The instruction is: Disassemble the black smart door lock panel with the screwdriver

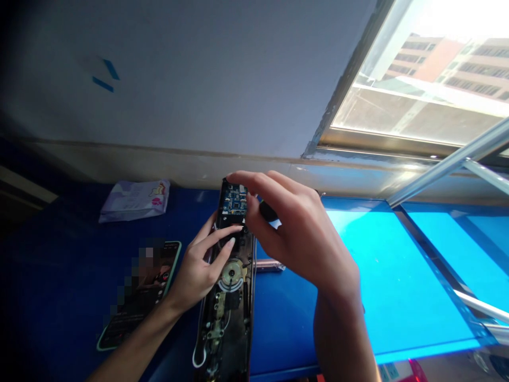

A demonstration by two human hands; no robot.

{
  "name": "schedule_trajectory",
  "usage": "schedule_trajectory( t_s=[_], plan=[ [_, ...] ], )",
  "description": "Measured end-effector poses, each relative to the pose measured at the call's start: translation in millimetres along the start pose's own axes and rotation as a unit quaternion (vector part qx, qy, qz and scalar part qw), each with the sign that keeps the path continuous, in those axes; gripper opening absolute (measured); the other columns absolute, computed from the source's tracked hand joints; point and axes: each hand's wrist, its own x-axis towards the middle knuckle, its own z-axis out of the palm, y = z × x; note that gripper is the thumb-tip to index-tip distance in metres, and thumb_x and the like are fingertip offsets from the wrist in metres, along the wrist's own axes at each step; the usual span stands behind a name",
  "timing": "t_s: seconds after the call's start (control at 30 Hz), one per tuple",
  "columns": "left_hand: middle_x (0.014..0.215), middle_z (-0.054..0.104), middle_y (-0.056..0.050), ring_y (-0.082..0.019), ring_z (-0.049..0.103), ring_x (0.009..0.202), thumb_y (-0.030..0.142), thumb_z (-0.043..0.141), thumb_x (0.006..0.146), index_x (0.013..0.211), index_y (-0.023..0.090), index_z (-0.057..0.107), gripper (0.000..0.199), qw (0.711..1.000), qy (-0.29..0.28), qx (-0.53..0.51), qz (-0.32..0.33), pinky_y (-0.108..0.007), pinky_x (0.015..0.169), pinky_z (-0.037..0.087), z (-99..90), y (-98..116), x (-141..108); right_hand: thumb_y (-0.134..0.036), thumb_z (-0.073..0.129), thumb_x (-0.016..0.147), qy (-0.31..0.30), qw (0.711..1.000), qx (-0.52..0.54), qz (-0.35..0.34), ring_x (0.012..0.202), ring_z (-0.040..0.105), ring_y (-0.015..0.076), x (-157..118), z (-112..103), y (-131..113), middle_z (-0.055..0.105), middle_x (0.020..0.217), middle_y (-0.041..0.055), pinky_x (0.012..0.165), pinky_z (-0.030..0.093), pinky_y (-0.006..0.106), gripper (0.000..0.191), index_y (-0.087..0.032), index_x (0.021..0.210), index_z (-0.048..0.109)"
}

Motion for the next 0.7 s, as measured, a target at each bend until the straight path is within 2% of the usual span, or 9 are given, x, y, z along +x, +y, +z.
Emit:
schedule_trajectory(
  t_s=[0.17, 0.3, 0.37, 0.43, 0.57, 0.63, 0.7],
  plan=[
    [0.165, 0.048, -0.003, -0.028, 0.051, 0.150, 0.030, 0.059, 0.103, 0.125, 0.029, 0.076, 0.028, 1.000, -0.001, -0.007, -0.007, -0.046, 0.130, 0.038, 0.4, -0.6, -0.7, -0.011, 0.059, 0.097, -0.024, 1.000, 0.019, -0.007, 0.072, 0.066, 0.0086, -0.6, -4.5, -2.3, 0.074, 0.096, 0.0010, 0.061, 0.055, 0.020, 0.034, -0.022, 0.126, 0.071],
    [0.164, 0.049, -0.004, -0.026, 0.050, 0.150, 0.031, 0.060, 0.103, 0.125, 0.028, 0.076, 0.028, 1.000, 0.000, 0.001, -0.005, -0.044, 0.130, 0.037, 0.3, -1.1, -0.4, -0.026, 0.069, 0.099, 0.023, 0.999, -0.028, 0.008, 0.060, 0.061, 0.0082, 0.6, -0.2, -2.1, 0.076, 0.085, -0.0004, 0.057, 0.052, 0.025, 0.016, -0.020, 0.112, 0.076],
    [0.163, 0.050, -0.004, -0.026, 0.050, 0.151, 0.031, 0.060, 0.103, 0.125, 0.028, 0.076, 0.028, 1.000, 0.002, 0.003, -0.004, -0.044, 0.130, 0.038, 0.2, -1.2, -0.1, -0.032, 0.072, 0.098, 0.043, 0.998, -0.038, 0.012, 0.059, 0.061, 0.0085, 1.2, 1.2, -0.7, 0.075, 0.080, -0.0009, 0.059, 0.052, 0.026, 0.016, -0.019, 0.108, 0.077],
    [0.162, 0.051, -0.005, -0.025, 0.051, 0.150, 0.030, 0.060, 0.103, 0.124, 0.028, 0.076, 0.027, 1.000, 0.002, 0.000, -0.003, -0.043, 0.129, 0.039, 0.1, -1.2, 0.2, -0.026, 0.067, 0.100, 0.028, 0.999, -0.020, 0.010, 0.063, 0.064, 0.0090, 1.0, 0.3, 0.1, 0.076, 0.085, -0.0001, 0.062, 0.054, 0.025, 0.019, -0.020, 0.116, 0.076],
    [0.161, 0.051, -0.005, -0.024, 0.054, 0.147, 0.030, 0.059, 0.103, 0.124, 0.027, 0.076, 0.027, 1.000, 0.001, -0.011, 0.001, -0.042, 0.128, 0.040, 0.2, -1.1, 0.8, -0.012, 0.057, 0.097, -0.034, 0.999, 0.020, -0.004, 0.078, 0.069, 0.0123, -0.3, -4.5, -1.4, 0.074, 0.102, 0.0032, 0.068, 0.057, 0.026, 0.046, -0.021, 0.141, 0.063],
    [0.162, 0.051, -0.005, -0.025, 0.053, 0.148, 0.030, 0.059, 0.103, 0.124, 0.027, 0.076, 0.027, 1.000, 0.000, -0.010, 0.001, -0.043, 0.128, 0.040, 0.4, -1.6, 0.7, -0.011, 0.057, 0.094, -0.029, 0.999, 0.018, -0.005, 0.081, 0.069, 0.0137, 0.1, -4.5, -2.2, 0.073, 0.103, 0.0037, 0.070, 0.057, 0.028, 0.046, -0.020, 0.139, 0.064],
    [0.162, 0.051, -0.005, -0.025, 0.052, 0.149, 0.030, 0.060, 0.102, 0.124, 0.028, 0.076, 0.027, 1.000, 0.002, -0.006, 0.003, -0.044, 0.128, 0.040, 0.5, -2.5, 0.4, -0.015, 0.062, 0.094, 0.000, 1.000, -0.003, 0.007, 0.072, 0.067, 0.0127, 1.4, -2.5, -1.5, 0.073, 0.093, 0.0019, 0.065, 0.055, 0.029, 0.032, -0.019, 0.125, 0.070]
  ],
)
